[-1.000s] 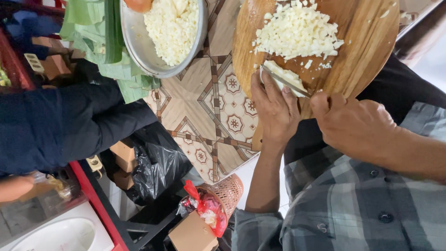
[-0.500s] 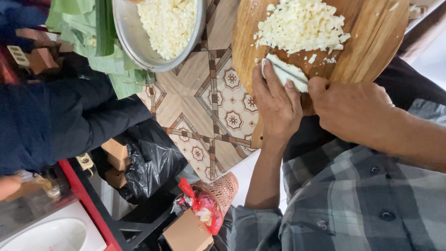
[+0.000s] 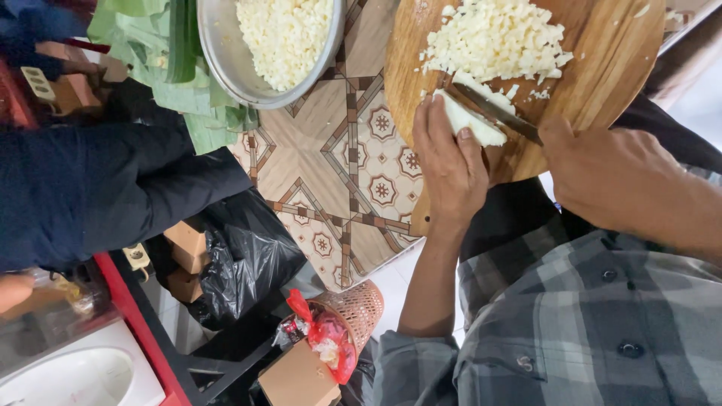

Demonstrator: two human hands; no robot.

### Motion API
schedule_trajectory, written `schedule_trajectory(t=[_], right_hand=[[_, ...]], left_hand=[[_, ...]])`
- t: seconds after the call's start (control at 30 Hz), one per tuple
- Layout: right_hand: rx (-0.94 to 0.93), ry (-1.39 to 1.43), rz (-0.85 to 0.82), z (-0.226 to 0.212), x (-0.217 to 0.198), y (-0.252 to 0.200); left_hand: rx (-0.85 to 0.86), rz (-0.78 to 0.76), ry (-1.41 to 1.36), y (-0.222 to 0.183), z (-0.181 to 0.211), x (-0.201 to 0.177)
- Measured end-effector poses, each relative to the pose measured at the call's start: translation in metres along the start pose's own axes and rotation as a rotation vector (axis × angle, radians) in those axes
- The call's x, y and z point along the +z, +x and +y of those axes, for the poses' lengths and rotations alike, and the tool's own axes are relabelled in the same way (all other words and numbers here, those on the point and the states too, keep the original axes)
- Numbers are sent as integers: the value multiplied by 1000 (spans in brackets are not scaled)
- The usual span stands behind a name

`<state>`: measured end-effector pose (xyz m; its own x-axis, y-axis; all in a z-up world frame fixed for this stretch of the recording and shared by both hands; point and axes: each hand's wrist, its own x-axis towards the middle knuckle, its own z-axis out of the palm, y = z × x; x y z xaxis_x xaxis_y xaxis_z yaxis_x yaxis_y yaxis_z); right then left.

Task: Chopping and dicing white vegetables into fine pieces on a wooden cutting board using a knife

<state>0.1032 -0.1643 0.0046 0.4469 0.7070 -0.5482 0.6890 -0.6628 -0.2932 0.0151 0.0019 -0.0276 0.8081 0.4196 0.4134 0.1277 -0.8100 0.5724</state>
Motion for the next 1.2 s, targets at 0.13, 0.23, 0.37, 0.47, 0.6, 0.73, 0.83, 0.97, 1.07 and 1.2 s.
schedule_trajectory(t=[0.13,0.23,0.37,0.47,0.6,0.73,0.83,0.97,1.07,1.2], right_hand=[[3,-23,164,-6,20,1],[13,80,79,-16,10,-4],[1,52,84,-21,14,-2],[-18,-13,154,-22,28,0],[-91,-277,463,-17,50,5],[-35,-173,297,-25,28,18],[4,-95,190,-26,26,19],[-109,-336,425,-10,57,5],[-47,-327,229,-7,39,-1],[61,-3,-131,-9,-2,-5]], left_hand=[[5,17,1,0,-1,2],[30,13,30,0,-2,3],[11,3,47,1,-1,3],[-4,-11,59,-2,-4,5],[10,-13,81,-2,-5,5],[-7,-37,62,-2,-6,3],[-1,-19,66,-2,-4,3],[22,0,51,2,-2,0],[9,-2,-9,2,0,-3],[-49,8,-127,-6,-11,1]])
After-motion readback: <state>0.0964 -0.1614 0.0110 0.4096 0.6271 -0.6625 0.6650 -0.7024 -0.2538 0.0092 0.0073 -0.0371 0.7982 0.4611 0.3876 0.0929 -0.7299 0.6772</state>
